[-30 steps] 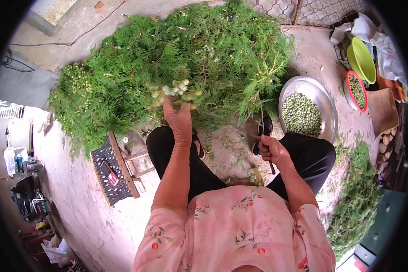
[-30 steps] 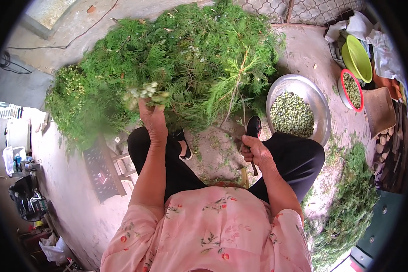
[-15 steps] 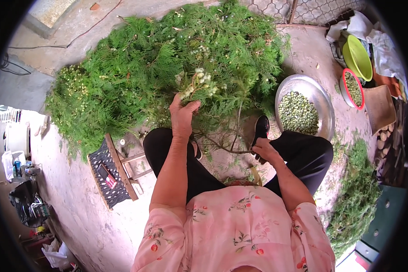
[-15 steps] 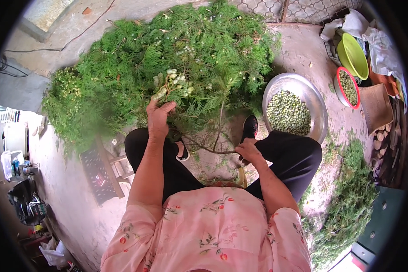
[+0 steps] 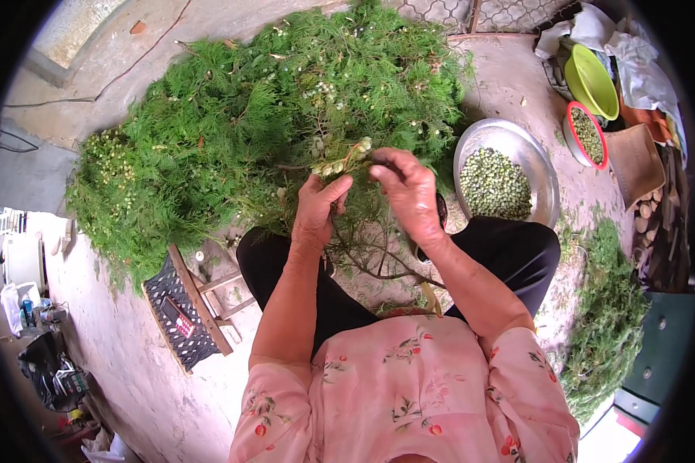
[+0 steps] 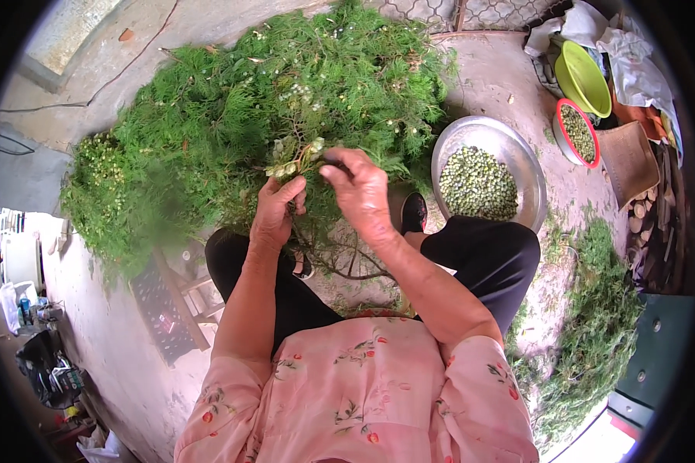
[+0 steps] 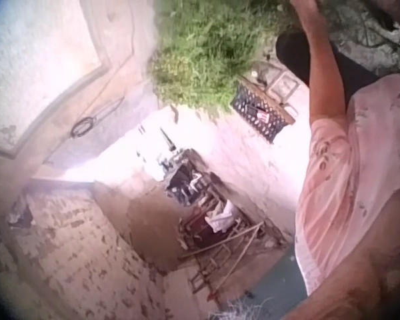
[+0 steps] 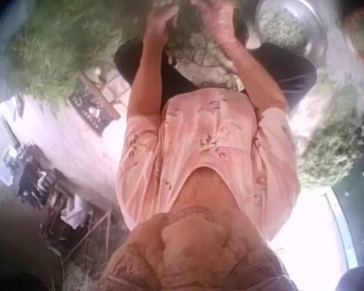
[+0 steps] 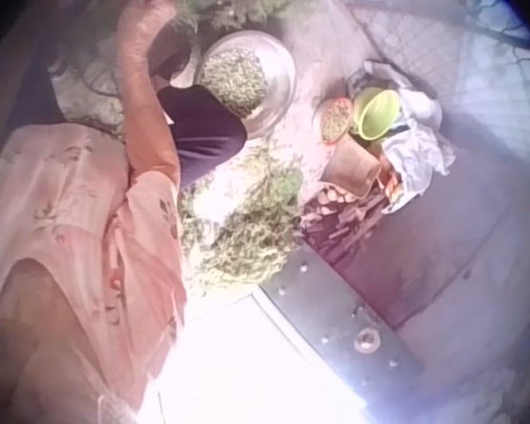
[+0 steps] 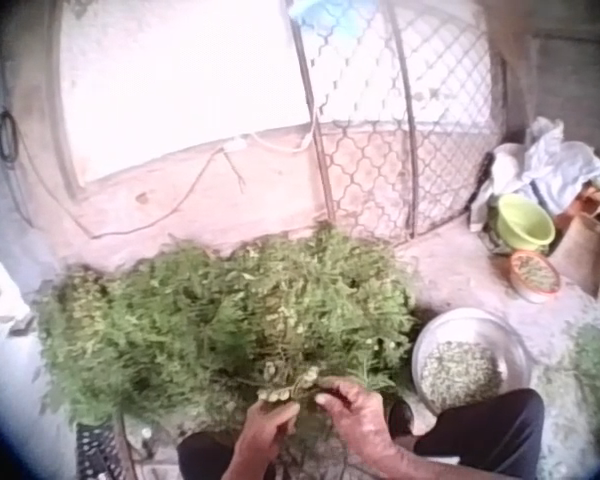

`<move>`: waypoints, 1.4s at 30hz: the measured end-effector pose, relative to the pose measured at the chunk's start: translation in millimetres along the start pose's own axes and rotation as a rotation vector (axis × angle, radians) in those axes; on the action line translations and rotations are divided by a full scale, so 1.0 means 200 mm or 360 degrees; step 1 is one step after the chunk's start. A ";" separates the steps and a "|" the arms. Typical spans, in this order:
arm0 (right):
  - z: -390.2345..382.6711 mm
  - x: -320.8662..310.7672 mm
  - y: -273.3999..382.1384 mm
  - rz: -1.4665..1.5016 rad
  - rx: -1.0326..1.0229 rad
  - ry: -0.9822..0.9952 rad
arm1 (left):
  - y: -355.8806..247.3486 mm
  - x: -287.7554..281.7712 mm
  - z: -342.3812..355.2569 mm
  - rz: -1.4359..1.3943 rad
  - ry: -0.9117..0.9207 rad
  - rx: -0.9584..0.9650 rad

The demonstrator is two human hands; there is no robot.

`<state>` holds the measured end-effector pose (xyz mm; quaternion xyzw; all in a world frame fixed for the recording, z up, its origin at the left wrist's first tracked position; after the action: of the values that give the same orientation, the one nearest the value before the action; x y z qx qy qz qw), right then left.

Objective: The person picks small green buds or seeds from branches of a coniferous plant by hand, placing the harvested items into a large metal bowl.

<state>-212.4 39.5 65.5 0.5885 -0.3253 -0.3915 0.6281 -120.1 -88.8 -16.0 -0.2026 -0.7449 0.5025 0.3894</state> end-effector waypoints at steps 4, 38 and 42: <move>0.01 0.05 -0.06 -0.0119 -0.0075 -0.0100 | 0.01 0.01 -0.03 -0.0071 -0.0041 -0.0076; -0.01 0.07 -0.29 0.0407 0.0638 0.0396 | 0.10 -0.01 -0.17 -0.0128 -0.0287 -0.0275; 0.01 -0.03 -0.17 -0.0045 0.0068 0.0104 | 0.06 0.07 -0.21 -0.0221 -0.0256 -0.0211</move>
<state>-220.1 43.4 32.5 0.6189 -0.3046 -0.3739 0.6201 -97.9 -49.4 -12.7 -0.1349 -0.8176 0.4385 0.3480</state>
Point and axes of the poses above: each hand's wrist, its own z-axis towards the middle knuckle, its own x-axis out of the palm, y = z × x, the point moved 9 cm from there along z, towards the middle knuckle, and after that the axes turned 8 degrees about x, right-handed, at the moved point
